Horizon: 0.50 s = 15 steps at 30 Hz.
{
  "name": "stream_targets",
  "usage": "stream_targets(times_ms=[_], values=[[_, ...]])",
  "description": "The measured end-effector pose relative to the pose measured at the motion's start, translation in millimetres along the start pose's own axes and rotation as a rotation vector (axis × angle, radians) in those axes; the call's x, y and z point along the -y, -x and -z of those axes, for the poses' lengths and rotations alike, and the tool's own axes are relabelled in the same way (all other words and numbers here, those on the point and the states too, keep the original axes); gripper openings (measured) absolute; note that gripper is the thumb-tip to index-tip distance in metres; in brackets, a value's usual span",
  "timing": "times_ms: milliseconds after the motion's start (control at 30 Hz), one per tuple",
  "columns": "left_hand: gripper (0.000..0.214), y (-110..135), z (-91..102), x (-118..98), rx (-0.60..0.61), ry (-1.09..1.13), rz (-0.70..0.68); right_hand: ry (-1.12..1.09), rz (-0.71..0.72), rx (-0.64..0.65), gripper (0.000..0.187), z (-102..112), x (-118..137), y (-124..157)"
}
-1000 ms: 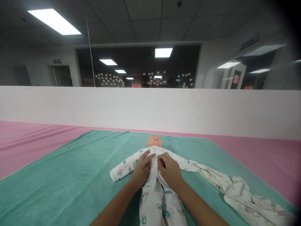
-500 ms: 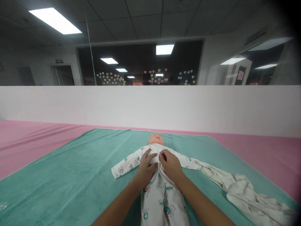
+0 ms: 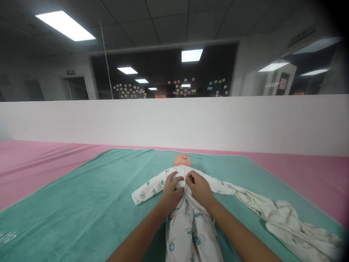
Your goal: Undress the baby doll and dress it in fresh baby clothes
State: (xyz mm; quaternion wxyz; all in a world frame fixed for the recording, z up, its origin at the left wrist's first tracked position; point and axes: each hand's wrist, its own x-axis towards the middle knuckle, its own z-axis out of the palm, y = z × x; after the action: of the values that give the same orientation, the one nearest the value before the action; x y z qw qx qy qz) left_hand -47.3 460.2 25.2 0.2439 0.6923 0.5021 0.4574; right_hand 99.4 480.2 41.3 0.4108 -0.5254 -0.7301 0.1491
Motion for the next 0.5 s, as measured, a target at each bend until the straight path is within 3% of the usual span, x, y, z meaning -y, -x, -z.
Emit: stream_targets(times_ms=[200,333,500], values=[[0.042,9,5.6,-6,0.027,0.086,-0.030,-0.090,-0.031,-0.105,0.015,2,1,13],[0.034,12,6.2,-5,-0.002,0.021,-0.097,-0.046,0.048,-0.157,0.012,5,5,28],[0.028,19,5.1,6,-0.013,-0.054,-0.149,0.072,0.132,-0.109,0.013,8,12,49]])
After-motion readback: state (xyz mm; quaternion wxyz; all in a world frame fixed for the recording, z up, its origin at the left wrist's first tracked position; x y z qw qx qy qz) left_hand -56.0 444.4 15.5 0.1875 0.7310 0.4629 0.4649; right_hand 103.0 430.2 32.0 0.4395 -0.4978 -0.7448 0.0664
